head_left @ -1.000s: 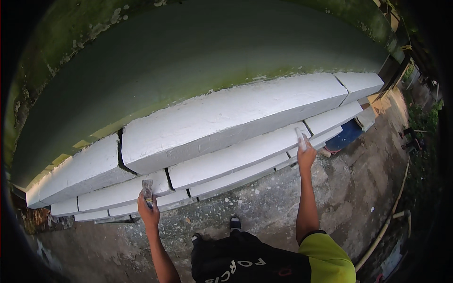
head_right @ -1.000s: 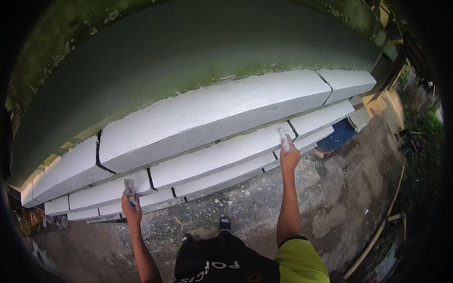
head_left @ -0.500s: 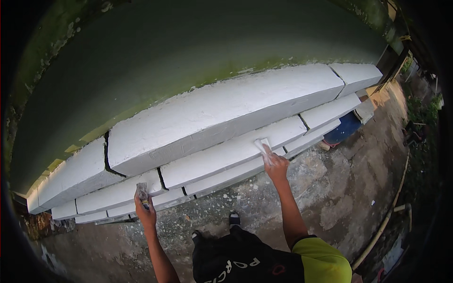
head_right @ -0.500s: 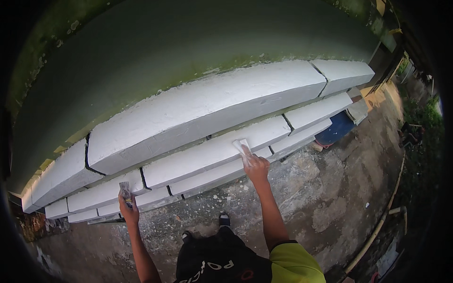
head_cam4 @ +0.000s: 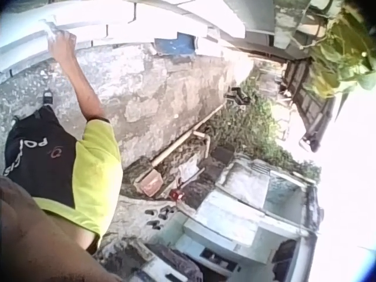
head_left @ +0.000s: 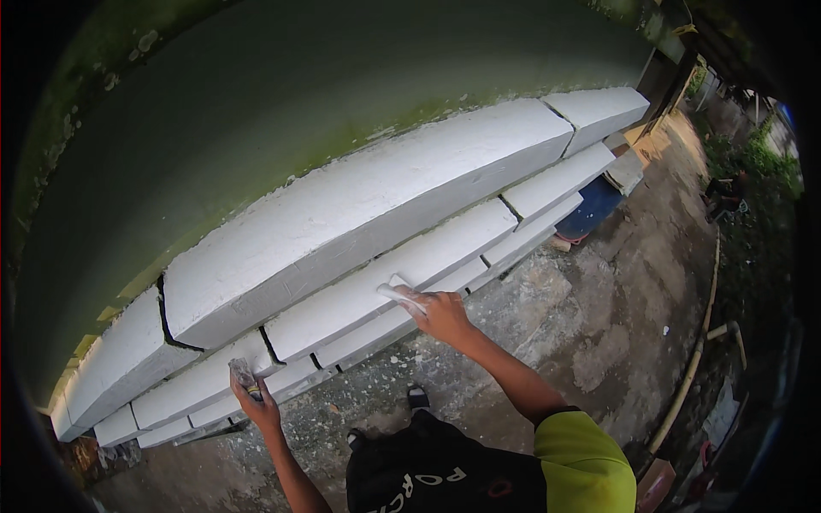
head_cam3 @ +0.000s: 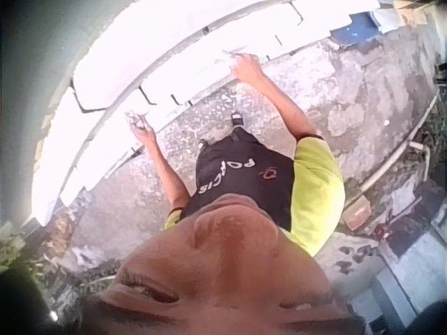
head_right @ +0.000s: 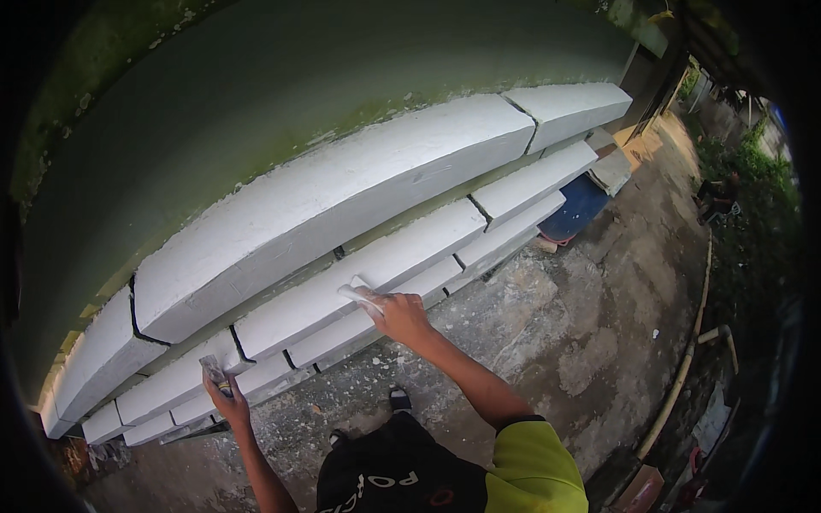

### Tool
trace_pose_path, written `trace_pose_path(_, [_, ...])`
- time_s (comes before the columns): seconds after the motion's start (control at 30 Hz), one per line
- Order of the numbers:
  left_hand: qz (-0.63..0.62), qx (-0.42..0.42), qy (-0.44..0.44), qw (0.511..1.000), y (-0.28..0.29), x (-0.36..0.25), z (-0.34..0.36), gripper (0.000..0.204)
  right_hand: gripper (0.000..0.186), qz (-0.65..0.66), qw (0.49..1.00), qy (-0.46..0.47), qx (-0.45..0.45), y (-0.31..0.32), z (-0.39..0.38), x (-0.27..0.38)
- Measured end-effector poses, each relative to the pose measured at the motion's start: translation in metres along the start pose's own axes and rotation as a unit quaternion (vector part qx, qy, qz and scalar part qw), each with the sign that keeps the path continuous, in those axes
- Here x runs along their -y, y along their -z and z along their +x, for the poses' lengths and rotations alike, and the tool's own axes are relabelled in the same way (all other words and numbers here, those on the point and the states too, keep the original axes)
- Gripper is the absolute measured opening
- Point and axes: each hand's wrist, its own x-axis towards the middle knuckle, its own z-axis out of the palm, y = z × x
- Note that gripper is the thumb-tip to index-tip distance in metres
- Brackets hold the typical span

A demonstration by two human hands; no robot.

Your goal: Applying putty or plaster to fill gaps in a decorative exterior wall using a putty knife and wiping excess with a cloth.

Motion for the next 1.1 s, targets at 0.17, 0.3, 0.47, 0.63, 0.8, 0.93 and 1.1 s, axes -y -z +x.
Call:
trace_pose_path(0.17, [0.011, 0.009, -0.002, 1.0, 0.006, -0.002, 0.001, 0.055, 0.035, -0.123, 0.961, -0.201, -0.143, 0.069, 0.026, -0.16])
trace_pose_path(0.3, [-0.009, 0.009, -0.012, 1.0, 0.002, -0.005, 0.001, 0.054, 0.035, -0.184, 0.926, -0.283, -0.167, 0.122, 0.026, -0.261])
trace_pose_path(0.47, [-0.015, 0.018, -0.017, 1.0, -0.01, -0.007, 0.0, 0.055, 0.033, -0.176, 0.873, -0.344, -0.297, 0.136, 0.028, -0.317])
trace_pose_path(0.63, [-0.006, 0.015, -0.061, 0.998, -0.004, -0.017, 0.004, 0.057, 0.036, 0.021, 0.958, -0.167, -0.233, 0.069, 0.025, -0.228])
trace_pose_path(0.8, [0.001, 0.042, -0.065, 0.997, 0.008, -0.013, 0.008, 0.058, 0.037, 0.02, 0.995, -0.06, -0.072, 0.033, -0.01, -0.076])
trace_pose_path(0.93, [0.004, 0.029, -0.072, 0.997, 0.008, -0.005, 0.004, 0.056, 0.036, -0.091, 0.991, -0.062, -0.081, 0.064, 0.007, -0.137])
trace_pose_path(1.1, [0.019, 0.005, -0.047, 0.999, -0.006, -0.011, 0.001, 0.055, 0.035, -0.15, 0.919, -0.279, -0.235, 0.16, 0.007, -0.336])
